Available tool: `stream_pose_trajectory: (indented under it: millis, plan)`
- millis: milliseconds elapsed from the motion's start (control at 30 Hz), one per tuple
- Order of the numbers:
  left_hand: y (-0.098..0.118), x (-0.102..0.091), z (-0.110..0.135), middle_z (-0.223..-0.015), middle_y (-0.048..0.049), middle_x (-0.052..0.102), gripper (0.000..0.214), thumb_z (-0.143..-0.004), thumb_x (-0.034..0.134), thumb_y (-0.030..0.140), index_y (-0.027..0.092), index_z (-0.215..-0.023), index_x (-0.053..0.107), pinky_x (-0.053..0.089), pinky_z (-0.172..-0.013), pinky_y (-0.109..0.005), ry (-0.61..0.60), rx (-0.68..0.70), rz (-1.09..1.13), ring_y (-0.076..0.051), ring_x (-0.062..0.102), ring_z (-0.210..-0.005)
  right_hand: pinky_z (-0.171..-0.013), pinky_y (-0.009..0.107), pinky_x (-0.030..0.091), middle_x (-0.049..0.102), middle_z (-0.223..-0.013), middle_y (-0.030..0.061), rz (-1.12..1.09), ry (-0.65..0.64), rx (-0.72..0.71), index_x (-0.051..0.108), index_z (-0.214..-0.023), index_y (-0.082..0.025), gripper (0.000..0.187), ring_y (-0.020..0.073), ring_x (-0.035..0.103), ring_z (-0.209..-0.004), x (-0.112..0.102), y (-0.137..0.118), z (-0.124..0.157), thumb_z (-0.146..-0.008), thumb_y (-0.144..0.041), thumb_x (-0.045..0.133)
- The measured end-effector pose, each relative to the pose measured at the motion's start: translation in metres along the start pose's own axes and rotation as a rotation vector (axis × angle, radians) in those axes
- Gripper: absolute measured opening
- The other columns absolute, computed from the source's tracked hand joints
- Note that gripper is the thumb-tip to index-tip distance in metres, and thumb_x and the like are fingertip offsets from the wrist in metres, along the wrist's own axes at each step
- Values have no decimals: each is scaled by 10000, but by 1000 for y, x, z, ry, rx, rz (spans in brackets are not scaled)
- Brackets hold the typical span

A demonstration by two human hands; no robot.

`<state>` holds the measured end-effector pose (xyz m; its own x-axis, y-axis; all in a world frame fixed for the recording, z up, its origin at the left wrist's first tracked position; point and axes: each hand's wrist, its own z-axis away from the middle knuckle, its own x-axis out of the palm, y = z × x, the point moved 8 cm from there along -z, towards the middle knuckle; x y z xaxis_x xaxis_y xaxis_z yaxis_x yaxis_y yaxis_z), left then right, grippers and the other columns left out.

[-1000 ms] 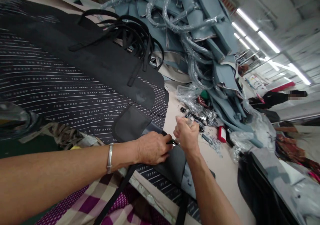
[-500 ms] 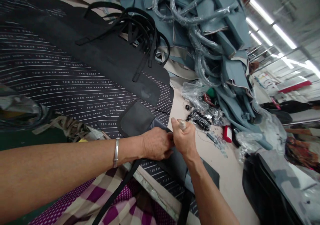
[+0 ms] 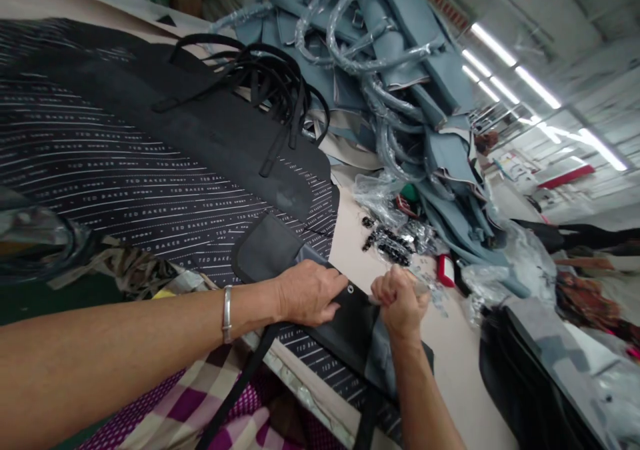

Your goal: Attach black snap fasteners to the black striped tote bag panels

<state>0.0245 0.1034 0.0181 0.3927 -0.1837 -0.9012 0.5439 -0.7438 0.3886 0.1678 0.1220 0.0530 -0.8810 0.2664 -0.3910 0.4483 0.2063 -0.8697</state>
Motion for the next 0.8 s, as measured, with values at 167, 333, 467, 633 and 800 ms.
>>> stream_pose_trajectory:
  millis: [167, 333, 467, 633, 800]
  plan:
    - [3, 0, 1, -923, -62, 691, 325, -862, 570, 340, 183, -1146, 591, 530, -632, -356, 5, 34, -59, -259, 688, -789, -490, 271, 220, 315, -472, -74, 457, 3, 40, 346, -522, -244, 462, 112, 290, -457, -76, 37, -7, -756, -476, 670]
    - [6, 5, 1, -927, -46, 665, 373, -900, 536, 343, 264, -1262, 581, 528, -643, -338, -21, 80, -114, -241, 687, -800, -568, 298, 304, 481, -518, -21, 745, -61, 95, 494, -583, -241, 322, 173, 443, -522, -116, 68, 6, -761, -459, 651]
    - [6, 5, -1, -941, -51, 663, 359, -926, 505, 321, 262, -1269, 590, 545, -688, -346, -30, 74, -148, -237, 689, -813, -781, 392, 448, 670, -819, 75, 811, -82, 68, 642, -812, -214, 230, 263, 613, -815, -126, 69, 29, -809, -442, 610]
    - [10, 3, -2, -997, -69, 677, 405, -941, 465, 302, 256, -1330, 568, 568, -752, -384, -77, 59, -147, -250, 694, -854, -924, 370, 486, 662, -1151, 81, 782, -91, -45, 638, -1111, -235, 273, 236, 609, -1084, -116, 9, 92, -870, -273, 515]
    - [-10, 16, -2, -1119, -57, 712, 420, -939, 411, 333, 301, -1312, 601, 563, -877, -387, -29, -5, -20, -239, 705, -953, -693, 276, 551, 655, -1202, 20, 696, -575, -289, 679, -1051, -293, 187, 186, 665, -920, -57, -59, 173, -885, -244, 609]
